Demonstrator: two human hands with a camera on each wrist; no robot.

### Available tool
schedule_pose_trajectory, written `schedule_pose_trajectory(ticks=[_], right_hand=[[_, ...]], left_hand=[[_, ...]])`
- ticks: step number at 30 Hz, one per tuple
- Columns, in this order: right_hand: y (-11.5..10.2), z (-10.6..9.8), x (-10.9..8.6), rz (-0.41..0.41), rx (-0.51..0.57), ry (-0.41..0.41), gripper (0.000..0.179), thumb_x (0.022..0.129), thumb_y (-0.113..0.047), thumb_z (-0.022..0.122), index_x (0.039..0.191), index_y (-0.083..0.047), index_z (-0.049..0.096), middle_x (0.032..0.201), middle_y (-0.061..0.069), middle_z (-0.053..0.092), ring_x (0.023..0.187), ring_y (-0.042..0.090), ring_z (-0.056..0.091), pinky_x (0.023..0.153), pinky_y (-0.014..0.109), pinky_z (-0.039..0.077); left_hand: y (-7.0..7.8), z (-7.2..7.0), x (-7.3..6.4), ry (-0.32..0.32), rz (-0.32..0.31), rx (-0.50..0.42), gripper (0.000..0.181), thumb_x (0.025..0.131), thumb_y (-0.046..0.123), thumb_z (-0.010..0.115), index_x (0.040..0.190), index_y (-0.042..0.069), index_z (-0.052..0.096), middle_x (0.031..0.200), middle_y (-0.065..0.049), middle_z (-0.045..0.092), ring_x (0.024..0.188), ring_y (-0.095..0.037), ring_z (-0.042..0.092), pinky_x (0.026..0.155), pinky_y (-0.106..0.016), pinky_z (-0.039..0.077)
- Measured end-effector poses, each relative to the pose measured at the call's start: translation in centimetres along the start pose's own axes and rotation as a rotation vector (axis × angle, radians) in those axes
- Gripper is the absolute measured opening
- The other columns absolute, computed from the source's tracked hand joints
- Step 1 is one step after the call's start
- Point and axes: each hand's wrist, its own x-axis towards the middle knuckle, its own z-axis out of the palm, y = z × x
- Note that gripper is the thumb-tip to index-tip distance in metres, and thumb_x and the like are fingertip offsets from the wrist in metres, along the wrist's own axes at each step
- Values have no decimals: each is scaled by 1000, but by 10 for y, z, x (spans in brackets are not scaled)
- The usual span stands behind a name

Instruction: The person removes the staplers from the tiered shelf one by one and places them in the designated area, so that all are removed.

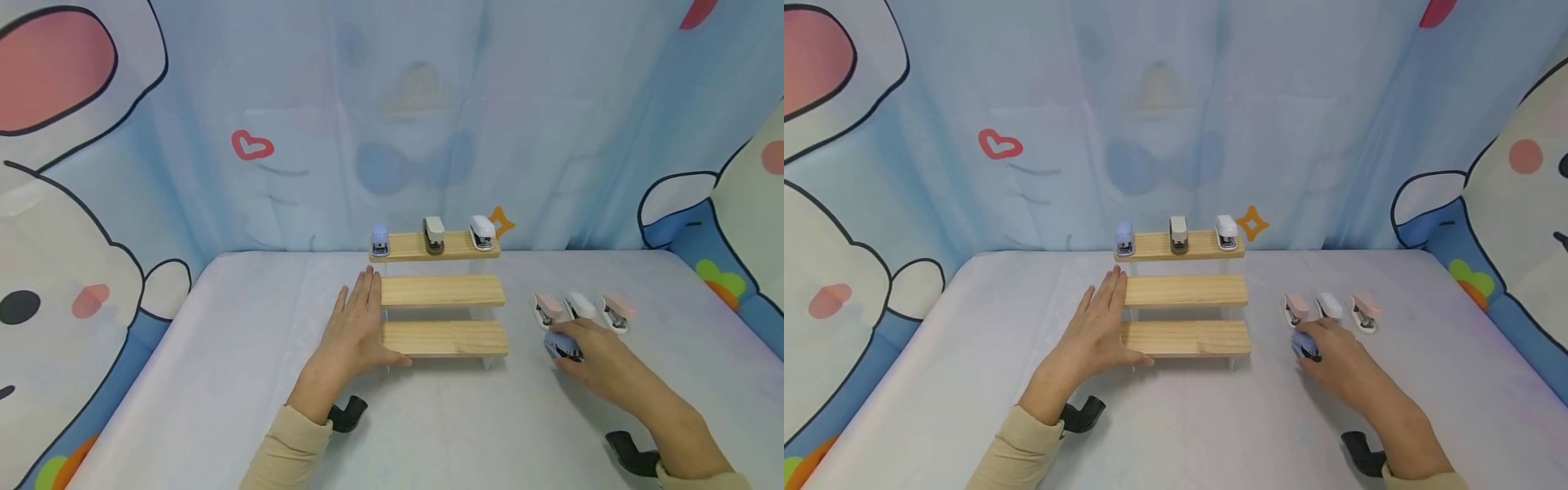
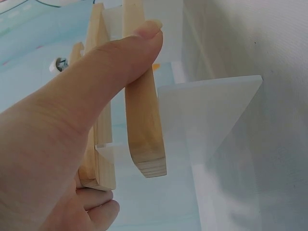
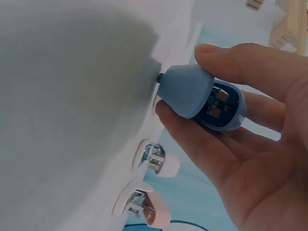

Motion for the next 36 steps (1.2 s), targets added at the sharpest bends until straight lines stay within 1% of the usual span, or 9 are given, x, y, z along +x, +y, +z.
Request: schedule_pose_trajectory(ticks=[3, 10, 19, 26, 29, 33, 36], right_hand=[[1, 0, 1, 3, 1, 0, 54, 82, -11, 79, 128, 6, 57, 127, 38, 52, 108, 51, 56, 83, 63, 51], [2, 1, 0, 57, 23, -54, 53, 82, -10, 78, 129, 3, 56, 130, 38, 48, 103, 46, 58, 81, 60, 53], [5, 2, 1, 71, 11, -47, 52, 82, -10, 78, 128, 4, 58, 130, 39, 49, 98, 42, 60, 78, 57, 55], [6, 3, 1, 48, 0, -26, 50, 82, -11, 78, 125, 5, 59, 128, 39, 51, 101, 46, 61, 78, 56, 55], [5, 2, 2, 49, -4, -24, 50, 81, -11, 79, 125, 5, 59, 128, 40, 51, 100, 46, 61, 76, 56, 55], [3, 0, 1, 69, 3, -41, 54, 82, -17, 79, 127, 4, 58, 127, 40, 50, 96, 42, 61, 76, 55, 55], [1, -3, 0, 70, 23, -39, 54, 85, -21, 77, 128, 5, 57, 128, 39, 51, 98, 43, 62, 76, 53, 58]], left_hand=[[0, -1, 0, -3, 1, -3, 145, 60, 64, 87, 158, -1, 2, 167, -16, 2, 156, -27, 7, 127, -48, 9], [-1, 0, 0, 9, 9, -4, 144, 60, 63, 87, 158, -1, 5, 167, -16, 3, 156, -27, 7, 127, -48, 10], [-1, 0, 0, 8, 7, -11, 143, 60, 62, 88, 158, -1, 5, 167, -16, 3, 156, -27, 7, 127, -48, 9], [-1, -1, 1, 15, 9, -13, 143, 59, 62, 88, 158, -2, 6, 167, -17, 4, 156, -28, 9, 127, -48, 10], [-1, 0, 1, 14, 8, -9, 144, 59, 62, 88, 158, -2, 5, 167, -17, 4, 156, -28, 8, 127, -48, 10], [-1, 0, 1, 10, 6, -11, 144, 59, 62, 88, 158, -1, 4, 167, -17, 3, 156, -28, 8, 127, -48, 9], [-1, 0, 1, 8, 7, -14, 144, 59, 62, 88, 158, -1, 5, 167, -17, 3, 156, -28, 8, 127, -48, 9]])
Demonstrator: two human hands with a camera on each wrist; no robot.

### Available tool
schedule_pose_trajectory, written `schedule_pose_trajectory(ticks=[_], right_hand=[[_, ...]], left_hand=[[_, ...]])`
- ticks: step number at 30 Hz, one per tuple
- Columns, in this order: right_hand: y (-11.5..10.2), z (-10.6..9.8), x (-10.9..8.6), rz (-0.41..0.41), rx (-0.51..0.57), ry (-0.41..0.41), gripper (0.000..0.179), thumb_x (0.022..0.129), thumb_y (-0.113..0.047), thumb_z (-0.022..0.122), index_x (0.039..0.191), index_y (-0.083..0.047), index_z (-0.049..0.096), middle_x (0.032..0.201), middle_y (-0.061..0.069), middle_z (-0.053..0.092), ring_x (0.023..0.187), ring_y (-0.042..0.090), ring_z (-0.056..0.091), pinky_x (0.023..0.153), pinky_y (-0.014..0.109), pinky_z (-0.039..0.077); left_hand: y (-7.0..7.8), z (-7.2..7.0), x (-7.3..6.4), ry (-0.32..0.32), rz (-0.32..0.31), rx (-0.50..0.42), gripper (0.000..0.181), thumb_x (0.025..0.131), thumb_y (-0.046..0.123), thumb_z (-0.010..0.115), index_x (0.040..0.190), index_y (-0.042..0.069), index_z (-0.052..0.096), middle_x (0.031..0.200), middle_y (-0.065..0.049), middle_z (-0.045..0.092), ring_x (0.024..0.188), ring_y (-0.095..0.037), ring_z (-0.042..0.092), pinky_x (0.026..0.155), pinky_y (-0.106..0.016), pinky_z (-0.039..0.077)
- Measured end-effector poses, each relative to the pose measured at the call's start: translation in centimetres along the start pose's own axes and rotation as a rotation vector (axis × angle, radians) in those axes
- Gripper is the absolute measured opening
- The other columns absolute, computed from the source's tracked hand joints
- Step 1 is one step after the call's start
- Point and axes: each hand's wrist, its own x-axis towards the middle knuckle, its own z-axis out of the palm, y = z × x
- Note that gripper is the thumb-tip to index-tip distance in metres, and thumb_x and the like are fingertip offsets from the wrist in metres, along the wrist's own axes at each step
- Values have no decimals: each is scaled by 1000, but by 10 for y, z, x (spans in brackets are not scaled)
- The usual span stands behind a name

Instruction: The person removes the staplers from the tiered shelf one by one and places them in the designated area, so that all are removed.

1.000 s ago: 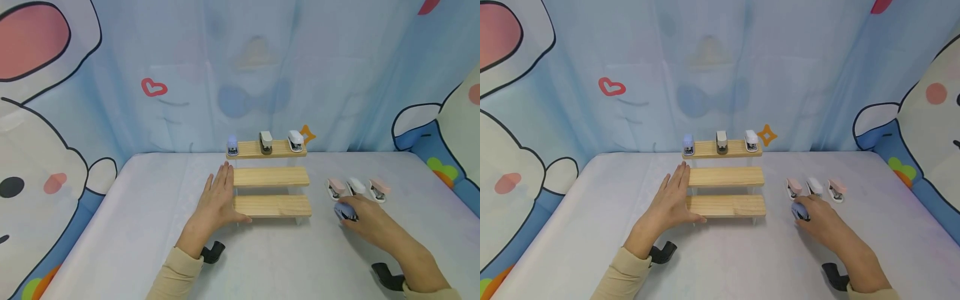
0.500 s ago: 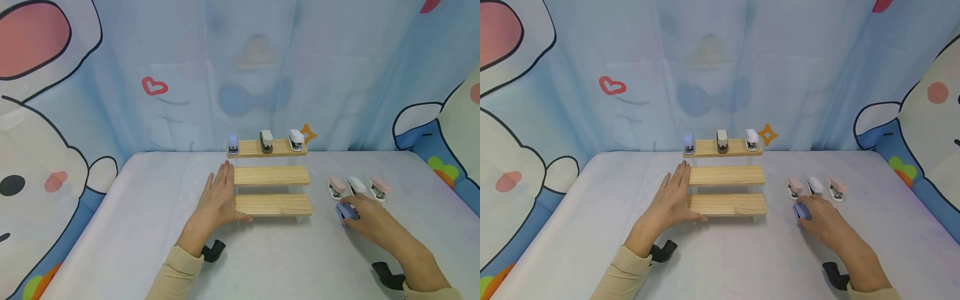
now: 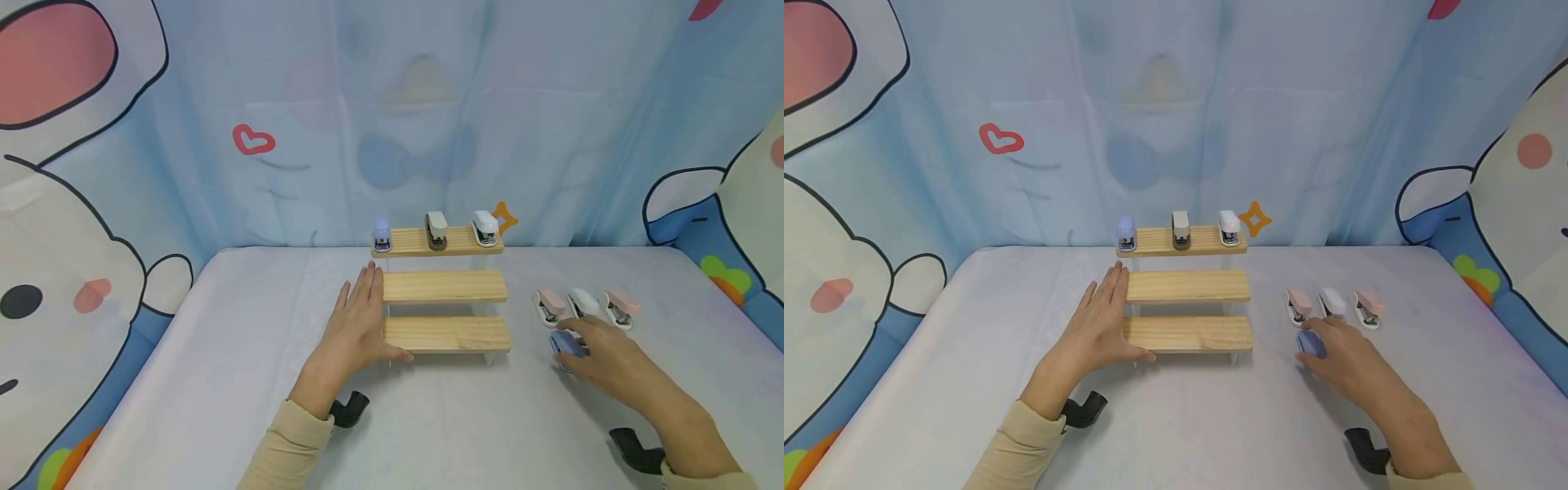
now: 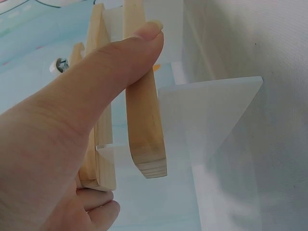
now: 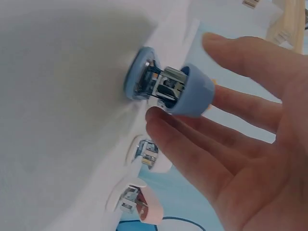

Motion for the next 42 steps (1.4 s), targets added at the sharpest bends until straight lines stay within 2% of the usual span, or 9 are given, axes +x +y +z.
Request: schedule_pose_trajectory(ticks=[5, 10, 15, 18, 26, 36, 42], right_hand=[[-3, -7, -4, -31, 25, 56, 48, 90, -20, 72, 127, 7, 58, 126, 36, 54, 106, 52, 62, 75, 52, 60], [-7, -15, -7, -79, 16, 184, 41, 92, -19, 69, 123, 6, 61, 123, 34, 58, 103, 50, 63, 79, 57, 57], [-13, -25, -7, -168, 21, 338, 33, 90, -12, 70, 117, 6, 64, 119, 31, 58, 99, 48, 65, 79, 59, 57], [-17, -31, -5, -208, 11, 394, 31, 90, -9, 70, 116, 6, 64, 118, 29, 59, 97, 46, 65, 78, 59, 56], [-36, -45, 1, -242, 17, 429, 32, 91, -9, 69, 119, 3, 63, 121, 25, 58, 99, 46, 65, 82, 62, 54], [-63, -54, 14, -343, 4, 502, 30, 89, -6, 70, 117, 0, 64, 115, 19, 61, 95, 41, 66, 76, 57, 57], [-75, -57, 22, -375, 15, 532, 31, 90, -7, 69, 120, -1, 64, 122, 19, 60, 97, 40, 66, 75, 55, 57]], left_hand=[[0, 0, -1, 1, 3, -5, 144, 59, 62, 88, 158, -1, 5, 167, -17, 3, 156, -28, 8, 127, -48, 9], [0, 0, 0, -2, 4, -2, 144, 59, 63, 88, 158, -1, 4, 167, -17, 3, 156, -29, 8, 127, -49, 10], [0, 0, -1, 0, 2, -2, 144, 60, 62, 88, 158, -1, 5, 167, -17, 3, 156, -29, 8, 127, -49, 10], [0, 0, -1, 1, 3, -5, 143, 59, 62, 88, 158, -1, 6, 167, -17, 3, 156, -28, 7, 127, -49, 10], [0, 0, 0, -7, -4, -7, 145, 59, 63, 88, 158, -1, 3, 167, -16, 2, 156, -27, 6, 127, -48, 9], [0, 0, 0, -7, -3, -13, 146, 59, 62, 88, 158, -1, 3, 167, -16, 2, 156, -28, 7, 127, -48, 8], [0, 0, 0, 1, -2, -12, 146, 58, 62, 89, 158, -1, 3, 167, -17, 3, 156, -28, 7, 127, -48, 9]])
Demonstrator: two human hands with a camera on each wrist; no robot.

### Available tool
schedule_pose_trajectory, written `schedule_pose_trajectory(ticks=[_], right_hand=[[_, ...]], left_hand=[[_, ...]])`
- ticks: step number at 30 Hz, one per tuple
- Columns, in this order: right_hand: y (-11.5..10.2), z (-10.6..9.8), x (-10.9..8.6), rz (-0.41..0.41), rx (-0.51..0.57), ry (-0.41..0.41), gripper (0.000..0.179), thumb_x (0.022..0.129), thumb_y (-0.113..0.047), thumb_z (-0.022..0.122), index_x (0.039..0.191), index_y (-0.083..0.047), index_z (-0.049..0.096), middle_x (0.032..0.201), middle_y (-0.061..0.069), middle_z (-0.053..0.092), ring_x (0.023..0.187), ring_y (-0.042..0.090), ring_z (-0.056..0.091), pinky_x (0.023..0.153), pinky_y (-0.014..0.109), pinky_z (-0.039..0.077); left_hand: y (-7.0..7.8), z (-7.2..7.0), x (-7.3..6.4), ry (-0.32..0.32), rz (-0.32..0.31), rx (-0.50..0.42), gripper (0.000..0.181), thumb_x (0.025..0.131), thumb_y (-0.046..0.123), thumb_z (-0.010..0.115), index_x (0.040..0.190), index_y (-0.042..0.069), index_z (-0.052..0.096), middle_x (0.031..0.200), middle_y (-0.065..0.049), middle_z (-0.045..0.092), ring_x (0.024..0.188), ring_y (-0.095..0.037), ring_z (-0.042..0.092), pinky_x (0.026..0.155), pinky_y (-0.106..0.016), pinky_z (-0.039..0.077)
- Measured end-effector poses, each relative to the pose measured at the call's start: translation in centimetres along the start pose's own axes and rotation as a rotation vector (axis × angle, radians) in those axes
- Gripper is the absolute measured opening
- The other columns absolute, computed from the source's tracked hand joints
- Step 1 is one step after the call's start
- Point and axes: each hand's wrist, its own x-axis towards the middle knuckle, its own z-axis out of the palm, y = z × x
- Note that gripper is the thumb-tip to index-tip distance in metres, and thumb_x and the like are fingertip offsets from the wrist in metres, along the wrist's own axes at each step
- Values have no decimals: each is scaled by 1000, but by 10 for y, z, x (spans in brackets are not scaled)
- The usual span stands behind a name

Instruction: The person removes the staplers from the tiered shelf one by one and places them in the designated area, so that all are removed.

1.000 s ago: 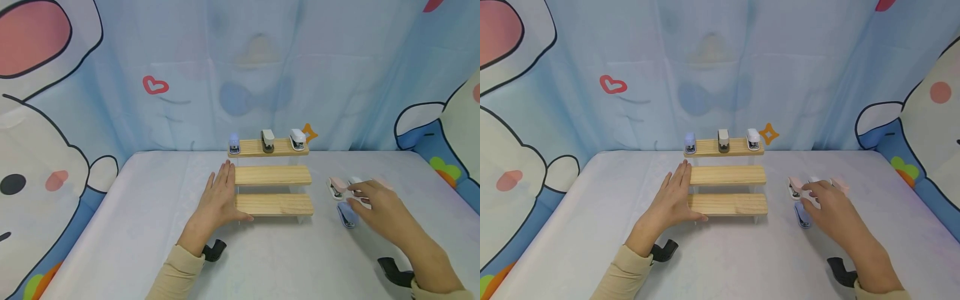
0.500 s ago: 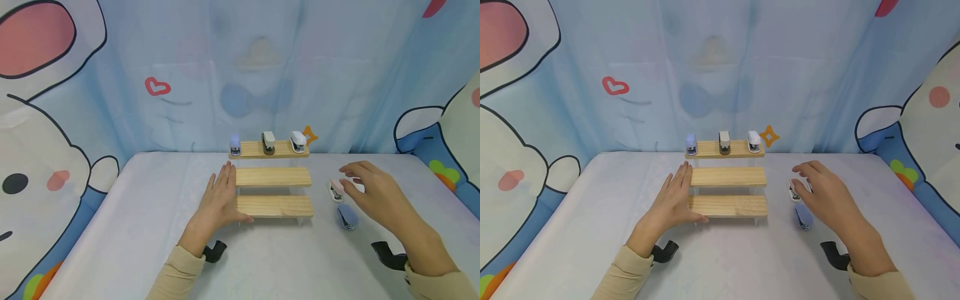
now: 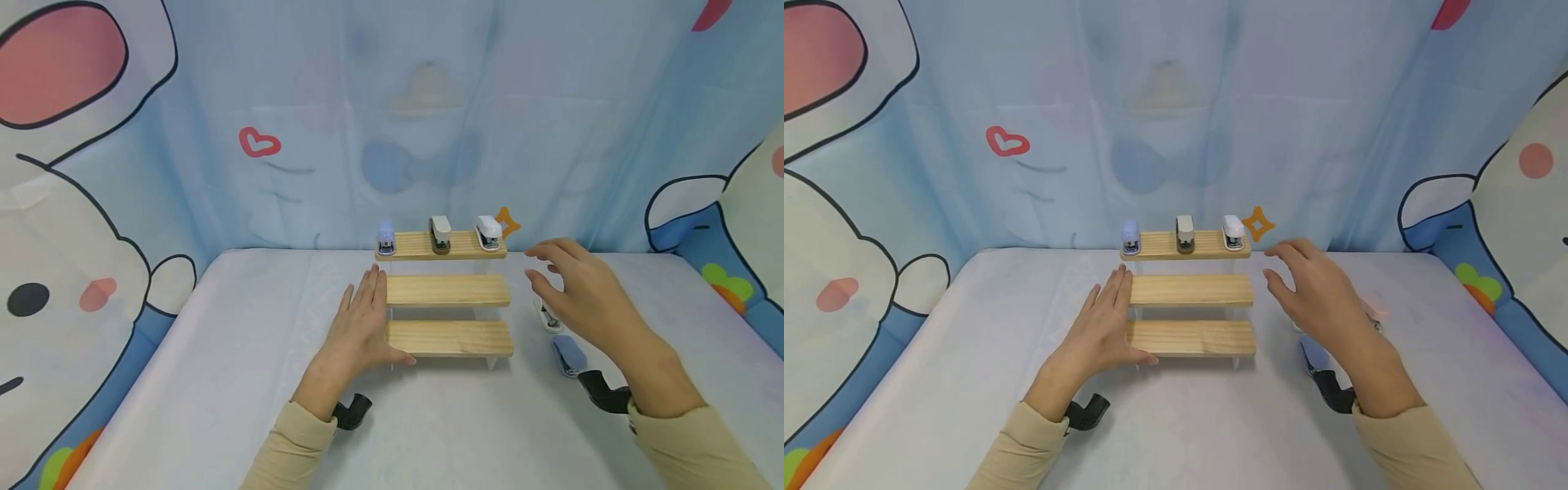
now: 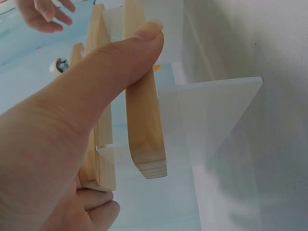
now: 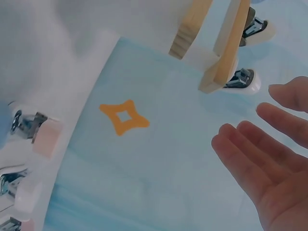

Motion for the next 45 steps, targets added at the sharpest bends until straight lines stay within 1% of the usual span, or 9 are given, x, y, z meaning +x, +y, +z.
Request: schedule_pose_trajectory(ticks=[8, 15, 21, 24, 30, 34, 37, 43, 45], right_hand=[[-7, 10, 16, -73, 26, 55, 35, 89, -4, 69, 123, 1, 62, 125, 22, 58, 96, 39, 63, 73, 54, 56], [-8, 19, 28, -73, 60, 65, 37, 89, -3, 69, 125, 2, 60, 128, 22, 56, 101, 39, 63, 77, 53, 56], [-10, 24, 38, -118, 76, 83, 41, 89, -1, 69, 128, 2, 57, 133, 24, 51, 107, 43, 59, 77, 55, 53], [-12, 28, 44, -122, 69, 69, 44, 89, -2, 69, 131, 2, 54, 137, 27, 48, 106, 45, 60, 79, 56, 54], [-15, 35, 55, -103, 82, -6, 47, 93, -6, 66, 137, 1, 51, 144, 29, 42, 103, 44, 61, 81, 56, 54], [-16, 40, 59, -82, 99, -47, 46, 94, -6, 64, 138, 1, 51, 146, 29, 39, 115, 46, 57, 86, 57, 53], [-17, 43, 61, -75, 106, -55, 44, 95, -6, 64, 136, 2, 52, 146, 29, 40, 119, 46, 54, 87, 57, 53], [-19, 49, 66, -85, 83, -41, 37, 96, -3, 61, 131, 8, 55, 142, 30, 43, 108, 45, 60, 81, 52, 55], [-19, 50, 67, -85, 73, -30, 35, 96, -1, 59, 129, 9, 56, 141, 30, 44, 109, 45, 60, 82, 52, 55]], left_hand=[[0, 0, 1, 1, -2, 2, 146, 58, 61, 89, 158, -1, 3, 167, -16, 2, 156, -28, 7, 127, -48, 9], [0, 0, 0, -3, 2, 6, 146, 58, 62, 89, 158, -1, 3, 167, -16, 2, 156, -27, 7, 127, -48, 10], [0, 1, 0, -1, 3, 9, 146, 58, 62, 89, 158, -1, 4, 167, -16, 2, 156, -27, 6, 127, -48, 10], [-1, 1, 0, 2, 4, 11, 145, 58, 62, 89, 158, -1, 4, 167, -16, 3, 156, -27, 7, 127, -48, 10], [-1, 1, 0, 7, 4, 5, 144, 58, 61, 89, 158, -1, 6, 167, -17, 4, 156, -29, 9, 126, -49, 12], [-1, 1, 0, 6, 5, 1, 144, 58, 61, 89, 158, -1, 6, 167, -17, 4, 156, -28, 9, 126, -49, 12], [-1, 1, 1, 0, 5, 2, 144, 59, 61, 89, 158, -1, 5, 167, -17, 3, 156, -28, 8, 127, -48, 11], [1, 0, 0, -6, -1, 14, 145, 59, 62, 88, 158, -1, 3, 167, -17, 3, 156, -28, 7, 127, -48, 10], [1, 0, 0, -8, -2, 18, 145, 59, 63, 88, 158, -1, 4, 167, -17, 3, 156, -27, 6, 127, -48, 10]])
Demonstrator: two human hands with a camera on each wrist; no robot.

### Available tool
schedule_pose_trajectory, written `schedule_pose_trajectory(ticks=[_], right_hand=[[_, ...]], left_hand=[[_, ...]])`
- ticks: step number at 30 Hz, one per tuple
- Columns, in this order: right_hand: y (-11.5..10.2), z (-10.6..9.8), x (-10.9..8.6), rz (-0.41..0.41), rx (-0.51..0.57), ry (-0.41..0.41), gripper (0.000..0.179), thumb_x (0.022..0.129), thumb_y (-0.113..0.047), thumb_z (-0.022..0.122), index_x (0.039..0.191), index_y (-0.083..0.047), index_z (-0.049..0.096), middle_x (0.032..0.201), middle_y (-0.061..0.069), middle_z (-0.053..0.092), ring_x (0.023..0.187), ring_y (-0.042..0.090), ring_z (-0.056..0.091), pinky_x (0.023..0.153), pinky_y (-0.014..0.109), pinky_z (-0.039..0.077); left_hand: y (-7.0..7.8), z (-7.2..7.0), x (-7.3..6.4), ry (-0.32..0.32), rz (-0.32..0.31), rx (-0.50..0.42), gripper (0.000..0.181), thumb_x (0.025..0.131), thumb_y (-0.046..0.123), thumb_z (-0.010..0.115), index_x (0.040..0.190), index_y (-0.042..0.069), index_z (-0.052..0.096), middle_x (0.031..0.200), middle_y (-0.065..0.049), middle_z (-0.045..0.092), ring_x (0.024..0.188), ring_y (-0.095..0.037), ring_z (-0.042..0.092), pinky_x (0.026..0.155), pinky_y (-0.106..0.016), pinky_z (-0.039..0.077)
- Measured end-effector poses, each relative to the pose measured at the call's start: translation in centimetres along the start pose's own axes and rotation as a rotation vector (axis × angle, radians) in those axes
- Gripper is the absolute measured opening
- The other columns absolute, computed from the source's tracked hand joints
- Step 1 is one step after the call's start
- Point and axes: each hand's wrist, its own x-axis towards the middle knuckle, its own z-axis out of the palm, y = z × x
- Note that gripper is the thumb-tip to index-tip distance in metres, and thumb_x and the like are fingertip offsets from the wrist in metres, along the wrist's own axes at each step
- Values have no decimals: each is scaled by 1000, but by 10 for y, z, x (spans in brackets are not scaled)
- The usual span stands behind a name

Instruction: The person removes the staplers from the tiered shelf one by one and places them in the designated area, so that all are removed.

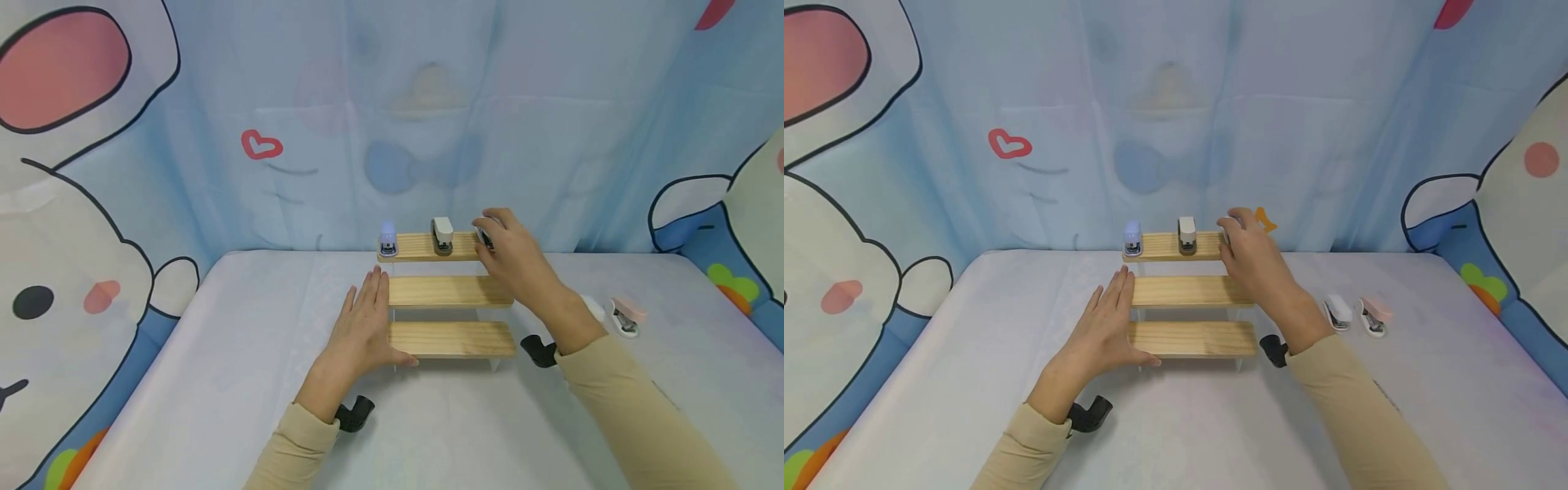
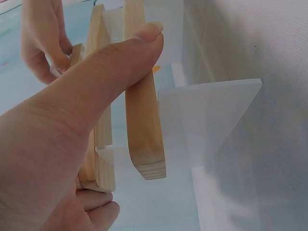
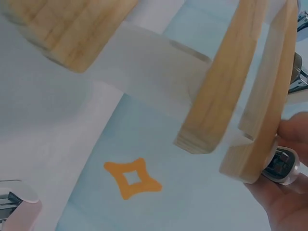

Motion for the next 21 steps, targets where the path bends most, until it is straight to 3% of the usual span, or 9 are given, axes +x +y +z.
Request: schedule_pose_trajectory(ticks=[9, 21], right_hand=[[2, 5, -1, 5, 25, 60, 34, 93, 5, 60, 126, 10, 58, 137, 29, 49, 136, 53, 40, 100, 59, 48], [4, 7, -1, 20, 26, 79, 34, 92, 5, 60, 126, 9, 59, 138, 27, 50, 136, 52, 40, 90, 54, 54]], left_hand=[[0, 0, -1, -9, -2, -7, 145, 60, 62, 88, 158, 0, 2, 167, -16, 1, 156, -27, 5, 127, -47, 9], [0, 0, -1, -5, 2, -8, 144, 60, 62, 88, 158, 0, 3, 167, -16, 1, 156, -27, 6, 127, -47, 10]])
